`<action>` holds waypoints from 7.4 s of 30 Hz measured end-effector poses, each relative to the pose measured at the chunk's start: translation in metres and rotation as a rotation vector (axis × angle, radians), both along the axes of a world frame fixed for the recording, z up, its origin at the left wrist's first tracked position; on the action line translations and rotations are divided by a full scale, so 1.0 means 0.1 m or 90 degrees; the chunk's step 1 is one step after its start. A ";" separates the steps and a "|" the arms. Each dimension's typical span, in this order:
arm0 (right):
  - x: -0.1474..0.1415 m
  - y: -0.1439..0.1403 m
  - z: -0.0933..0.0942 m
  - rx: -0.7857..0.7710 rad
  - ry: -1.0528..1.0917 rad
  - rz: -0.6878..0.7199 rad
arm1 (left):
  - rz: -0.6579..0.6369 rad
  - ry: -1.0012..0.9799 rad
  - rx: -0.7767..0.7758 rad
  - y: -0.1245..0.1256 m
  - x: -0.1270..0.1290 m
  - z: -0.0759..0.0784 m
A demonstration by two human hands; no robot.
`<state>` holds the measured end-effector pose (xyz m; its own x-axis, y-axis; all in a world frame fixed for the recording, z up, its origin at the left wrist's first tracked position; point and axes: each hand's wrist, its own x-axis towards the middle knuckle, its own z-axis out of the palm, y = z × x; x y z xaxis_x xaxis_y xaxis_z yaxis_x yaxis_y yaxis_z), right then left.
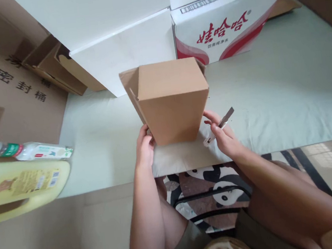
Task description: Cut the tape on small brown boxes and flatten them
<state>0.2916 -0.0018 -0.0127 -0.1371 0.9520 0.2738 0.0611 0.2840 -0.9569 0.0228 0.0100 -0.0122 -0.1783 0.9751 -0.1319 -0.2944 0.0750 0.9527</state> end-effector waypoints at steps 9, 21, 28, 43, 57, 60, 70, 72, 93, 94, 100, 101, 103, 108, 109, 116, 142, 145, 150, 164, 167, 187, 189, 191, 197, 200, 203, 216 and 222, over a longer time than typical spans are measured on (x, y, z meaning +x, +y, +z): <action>-0.09 -0.01 -0.02 -0.027 0.089 0.039 | 0.011 0.176 0.214 0.04 -0.07 -0.18; -0.07 0.00 0.03 -0.018 0.065 0.008 | -0.008 0.180 0.211 -0.03 -0.07 -0.22; -0.09 -0.01 0.07 -0.048 0.081 0.067 | -0.041 0.060 0.054 -0.14 -0.14 -0.35; -0.07 -0.01 0.14 -0.131 0.040 0.070 | -0.124 0.045 0.068 -0.17 -0.10 -0.17; -0.05 -0.01 0.09 -0.134 0.083 0.089 | -0.131 0.061 0.141 -0.16 -0.08 -0.18; -0.04 -0.01 0.09 -0.117 0.092 0.105 | -0.134 0.046 0.145 -0.16 -0.07 -0.17; -0.05 -0.03 0.02 -0.121 0.146 0.119 | -0.138 0.078 0.131 -0.15 -0.05 -0.14; -0.05 -0.03 0.02 -0.127 0.159 0.126 | -0.146 0.075 0.137 -0.15 -0.05 -0.14; -0.04 -0.02 -0.07 -0.136 0.170 0.122 | -0.152 0.097 0.148 -0.15 -0.05 -0.13; -0.04 -0.02 -0.09 -0.138 0.173 0.120 | -0.153 0.097 0.148 -0.15 -0.05 -0.13; -0.05 -0.01 -0.13 -0.132 0.176 0.112 | -0.144 0.072 0.161 -0.15 -0.04 -0.13; -0.05 -0.01 -0.13 -0.128 0.175 0.110 | -0.145 0.067 0.158 -0.15 -0.03 -0.13; -0.05 -0.01 -0.13 -0.127 0.174 0.104 | -0.145 0.062 0.148 -0.15 -0.02 -0.12; -0.05 -0.02 -0.16 -0.145 0.158 0.092 | -0.140 0.064 0.135 -0.16 0.00 -0.09; -0.05 -0.02 -0.17 -0.147 0.159 0.090 | -0.143 0.064 0.134 -0.15 0.00 -0.09; -0.10 -0.02 -0.10 -0.173 0.195 0.085 | -0.143 0.043 0.149 -0.16 0.01 -0.09; -0.14 -0.05 0.21 -0.215 0.054 0.048 | -0.126 0.035 0.143 -0.16 0.03 -0.09; -0.14 -0.05 0.21 -0.228 0.047 0.042 | -0.127 0.038 0.144 -0.16 0.04 -0.07; -0.15 -0.06 0.20 -0.239 0.044 0.029 | -0.127 0.040 0.145 -0.16 0.03 -0.07; -0.15 -0.05 0.19 -0.237 0.036 0.043 | -0.144 0.051 0.151 -0.16 0.03 -0.06; -0.15 -0.05 0.19 -0.242 0.043 0.041 | -0.136 0.051 0.151 -0.16 0.03 -0.07; -0.15 -0.03 0.10 -0.239 0.118 0.066 | -0.087 0.038 0.120 -0.16 0.05 -0.06; -0.15 -0.03 0.10 -0.240 0.117 0.067 | -0.081 0.038 0.112 -0.16 0.06 -0.04; -0.15 -0.03 0.10 -0.242 0.119 0.069 | -0.075 0.037 0.114 -0.16 0.07 -0.03; -0.14 -0.03 0.11 -0.244 0.103 0.069 | -0.084 0.035 0.118 -0.15 0.06 -0.04; -0.14 -0.03 0.11 -0.236 0.109 0.067 | -0.084 0.040 0.114 -0.15 0.05 -0.04; -0.15 -0.04 0.11 -0.230 0.107 0.068 | -0.092 0.039 0.120 -0.15 0.05 -0.05; -0.15 -0.04 0.11 -0.224 0.098 0.062 | -0.091 0.024 0.120 -0.15 0.06 -0.04; -0.16 -0.04 0.11 -0.220 0.099 0.065 | -0.105 0.027 0.141 -0.15 0.05 -0.07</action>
<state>0.2760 -0.0060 -0.0015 -0.2176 0.9754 -0.0357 -0.1041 -0.0595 -0.9928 0.0278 -0.0053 -0.0188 -0.0158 0.9957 0.0915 -0.2543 -0.0925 0.9627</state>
